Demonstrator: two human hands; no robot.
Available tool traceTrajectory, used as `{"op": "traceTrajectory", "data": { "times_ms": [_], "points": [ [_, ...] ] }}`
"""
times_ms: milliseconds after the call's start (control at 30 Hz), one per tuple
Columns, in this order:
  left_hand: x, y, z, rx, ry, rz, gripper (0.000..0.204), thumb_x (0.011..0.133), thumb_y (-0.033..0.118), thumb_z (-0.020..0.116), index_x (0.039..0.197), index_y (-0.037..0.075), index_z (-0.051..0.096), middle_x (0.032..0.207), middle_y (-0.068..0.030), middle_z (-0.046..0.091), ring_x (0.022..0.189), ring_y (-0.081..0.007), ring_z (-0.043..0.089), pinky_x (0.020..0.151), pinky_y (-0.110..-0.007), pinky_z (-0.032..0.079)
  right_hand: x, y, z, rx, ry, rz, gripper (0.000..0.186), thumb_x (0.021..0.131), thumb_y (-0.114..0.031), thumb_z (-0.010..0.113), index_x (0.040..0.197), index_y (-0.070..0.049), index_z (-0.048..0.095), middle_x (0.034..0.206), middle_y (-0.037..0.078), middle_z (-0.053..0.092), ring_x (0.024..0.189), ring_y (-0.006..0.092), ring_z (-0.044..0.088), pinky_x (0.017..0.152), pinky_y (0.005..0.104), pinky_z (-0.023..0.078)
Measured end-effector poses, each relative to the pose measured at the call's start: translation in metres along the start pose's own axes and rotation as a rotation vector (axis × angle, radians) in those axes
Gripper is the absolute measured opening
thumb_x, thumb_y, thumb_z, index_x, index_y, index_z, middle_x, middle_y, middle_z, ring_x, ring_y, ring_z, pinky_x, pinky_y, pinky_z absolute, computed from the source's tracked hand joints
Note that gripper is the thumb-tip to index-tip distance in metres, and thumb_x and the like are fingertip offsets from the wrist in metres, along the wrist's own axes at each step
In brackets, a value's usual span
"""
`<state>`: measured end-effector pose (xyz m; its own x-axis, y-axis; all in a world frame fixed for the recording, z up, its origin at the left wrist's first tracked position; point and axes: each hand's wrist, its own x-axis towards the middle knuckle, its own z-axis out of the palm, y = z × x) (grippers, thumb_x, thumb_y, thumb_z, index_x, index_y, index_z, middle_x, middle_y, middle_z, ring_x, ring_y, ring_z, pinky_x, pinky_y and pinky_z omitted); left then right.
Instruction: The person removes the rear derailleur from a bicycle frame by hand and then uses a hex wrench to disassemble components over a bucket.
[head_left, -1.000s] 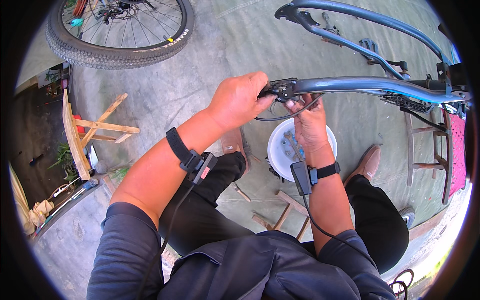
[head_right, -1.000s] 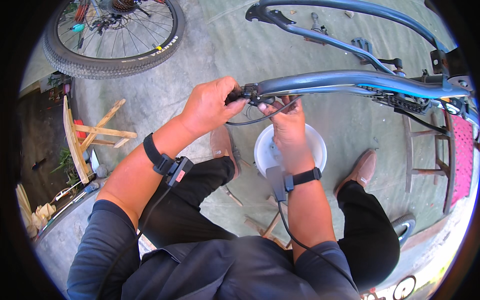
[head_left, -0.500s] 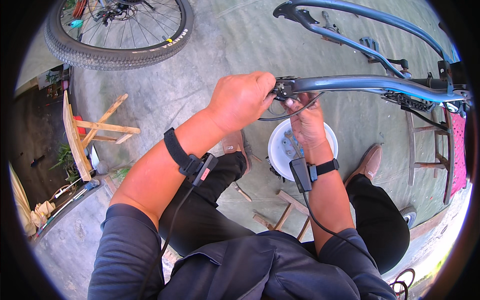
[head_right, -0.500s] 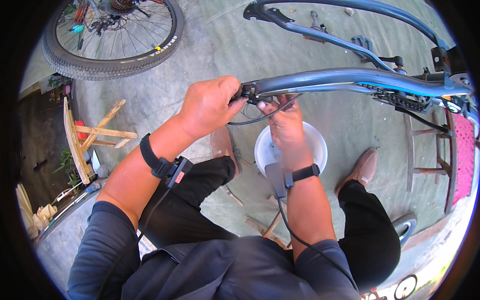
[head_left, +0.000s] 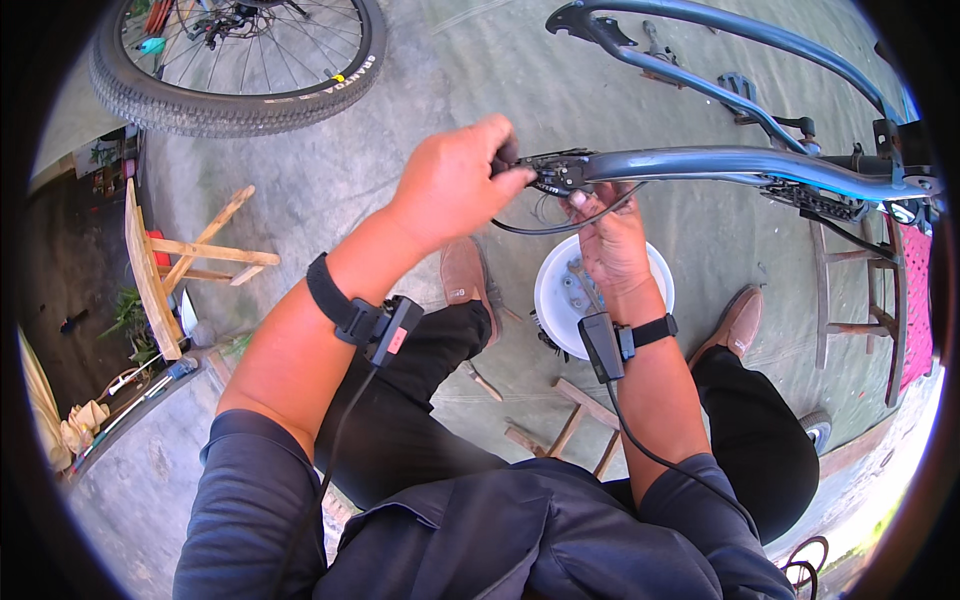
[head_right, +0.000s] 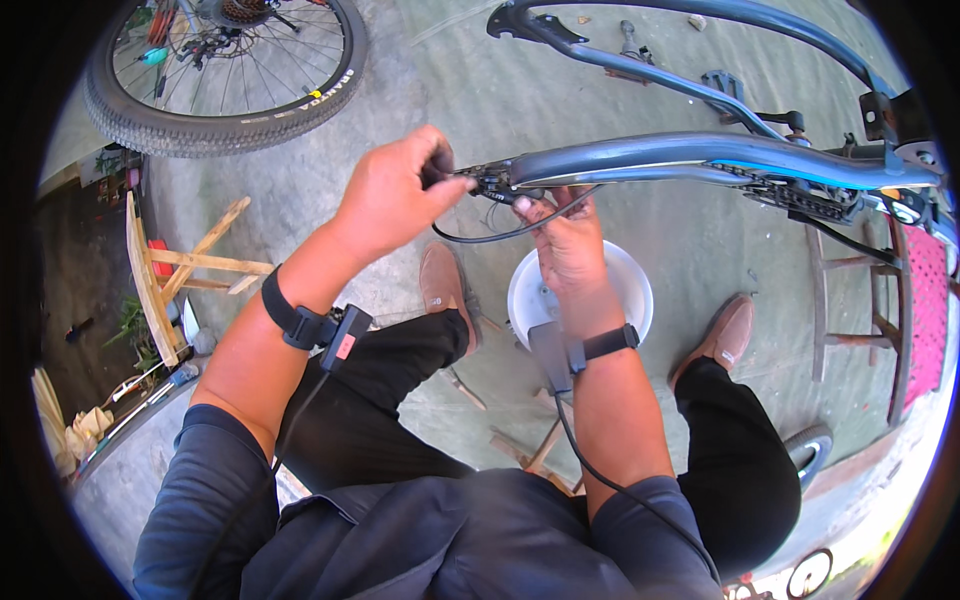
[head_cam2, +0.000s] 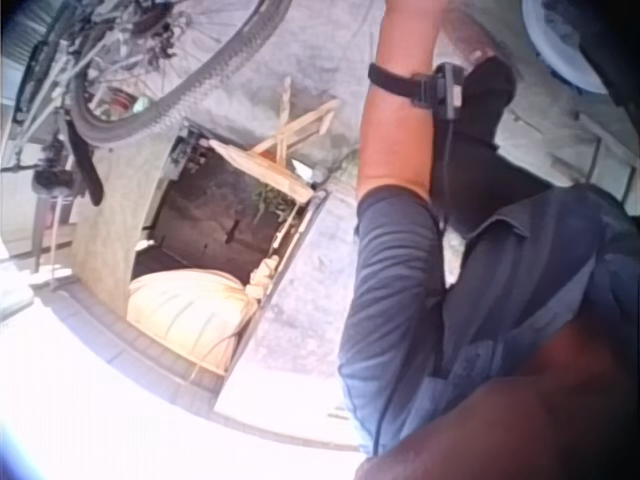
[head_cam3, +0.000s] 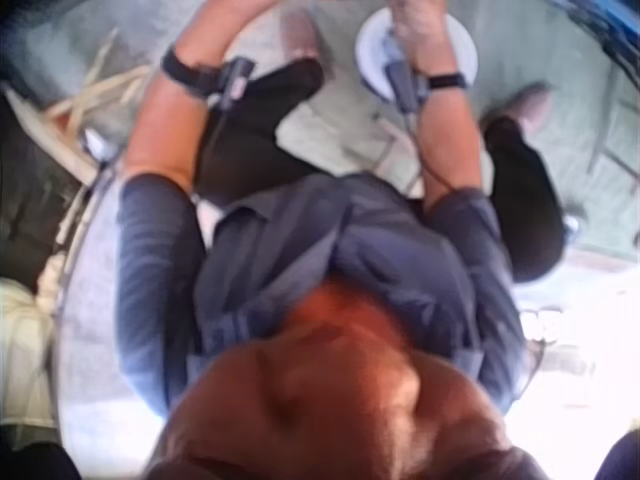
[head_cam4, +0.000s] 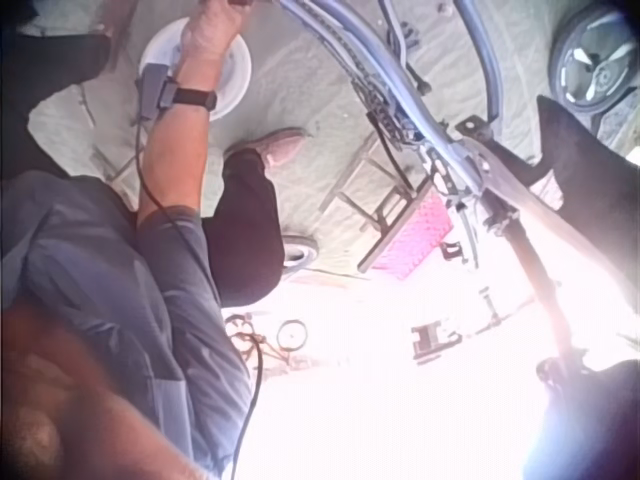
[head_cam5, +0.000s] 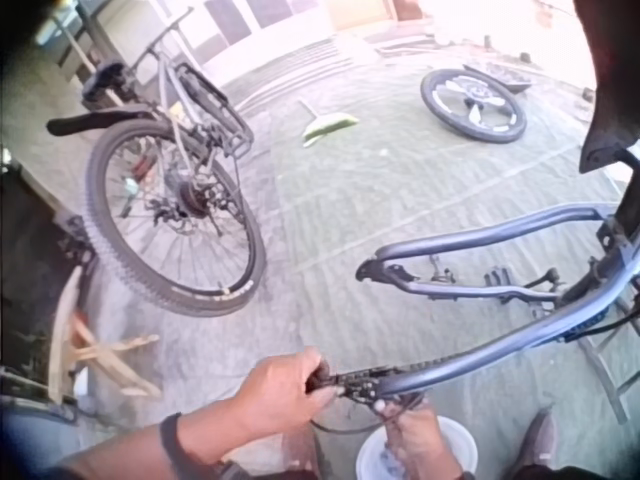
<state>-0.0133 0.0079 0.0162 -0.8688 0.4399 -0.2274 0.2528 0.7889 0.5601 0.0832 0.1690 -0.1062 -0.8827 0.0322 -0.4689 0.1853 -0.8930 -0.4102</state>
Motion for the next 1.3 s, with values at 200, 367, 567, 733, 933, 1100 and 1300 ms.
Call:
{"op": "traceTrajectory", "data": {
  "times_ms": [200, 367, 567, 733, 933, 1100, 1300],
  "points": [
    [-0.011, -0.068, -0.008, -0.193, -0.02, -0.429, 0.027, 0.079, 0.024, 0.072, 0.082, 0.002, 0.055, 0.066, -0.011, 0.061, 0.061, -0.027, 0.062, 0.058, -0.035, 0.05, 0.001, -0.001, 0.002, -0.047, 0.01, -0.011, 0.059, 0.077, 0.014, 0.066, 0.127, -0.008, 0.045, 0.123, 0.008, 0.056, 0.103, 0.0216, 0.062, 0.089, 0.0363, 0.053],
    [-0.056, -0.122, 0.035, 0.159, -0.571, -0.349, 0.022, 0.08, 0.02, 0.07, 0.084, 0.001, 0.06, 0.071, -0.0115, 0.064, 0.065, -0.0232, 0.065, 0.061, -0.037, 0.051, 0.004, -0.004, 0.001, -0.068, -0.012, -0.01, 0.054, 0.078, 0.012, 0.066, 0.125, -0.007, 0.047, 0.116, 0.008, 0.059, 0.098, 0.0201, 0.063, 0.086, 0.0356, 0.054],
    [-0.091, -0.12, 0.101, 0.398, -0.936, -0.031, 0.016, 0.078, 0.016, 0.064, 0.092, 0.007, 0.065, 0.084, -0.0129, 0.068, 0.084, -0.0344, 0.066, 0.072, -0.045, 0.051, 0.002, -0.008, 0.003, -0.061, -0.052, -0.04, 0.05, 0.08, 0.01, 0.067, 0.124, -0.008, 0.05, 0.114, 0.007, 0.06, 0.096, 0.0191, 0.063, 0.083, 0.034, 0.054],
    [-0.103, -0.111, 0.158, 0.329, -1.037, 0.184, 0.019, 0.079, 0.017, 0.065, 0.097, 0.01, 0.065, 0.089, -0.0117, 0.068, 0.089, -0.035, 0.065, 0.074, -0.048, 0.05, 0.004, -0.007, -0.001, -0.085, -0.105, -0.056, 0.046, 0.082, 0.008, 0.066, 0.123, -0.008, 0.051, 0.114, 0.006, 0.06, 0.096, 0.0185, 0.063, 0.084, 0.035, 0.053],
    [-0.134, -0.081, 0.209, 0.109, -1.058, -0.111, 0.022, 0.086, 0.019, 0.061, 0.102, 0.005, 0.062, 0.099, -0.0184, 0.067, 0.097, -0.0371, 0.063, 0.08, -0.048, 0.049, 0.005, -0.009, 0.0, -0.087, -0.078, -0.053, 0.048, 0.082, 0.009, 0.065, 0.125, -0.007, 0.051, 0.116, 0.008, 0.061, 0.098, 0.02, 0.064, 0.086, 0.0361, 0.053],
    [-0.134, -0.074, 0.226, -0.15, -0.837, -0.633, 0.043, 0.088, 0.025, 0.063, 0.122, 0.0, 0.053, 0.115, -0.0218, 0.064, 0.106, -0.0375, 0.061, 0.087, -0.044, 0.049, 0.004, -0.01, 0.0, -0.098, -0.075, -0.031, 0.047, 0.081, 0.01, 0.066, 0.124, -0.006, 0.053, 0.115, 0.008, 0.062, 0.098, 0.0204, 0.064, 0.086, 0.0359, 0.053],
    [-0.145, -0.075, 0.244, -0.505, -0.764, -0.681, 0.043, 0.087, 0.019, 0.067, 0.126, 0.006, 0.055, 0.119, -0.0132, 0.064, 0.101, -0.0281, 0.063, 0.087, -0.038, 0.049, 0.005, -0.011, 0.001, -0.135, -0.129, -0.048, 0.036, 0.086, 0.007, 0.062, 0.118, -0.007, 0.055, 0.108, 0.007, 0.065, 0.102, 0.0196, 0.063, 0.091, 0.0377, 0.053]
  ]
}}
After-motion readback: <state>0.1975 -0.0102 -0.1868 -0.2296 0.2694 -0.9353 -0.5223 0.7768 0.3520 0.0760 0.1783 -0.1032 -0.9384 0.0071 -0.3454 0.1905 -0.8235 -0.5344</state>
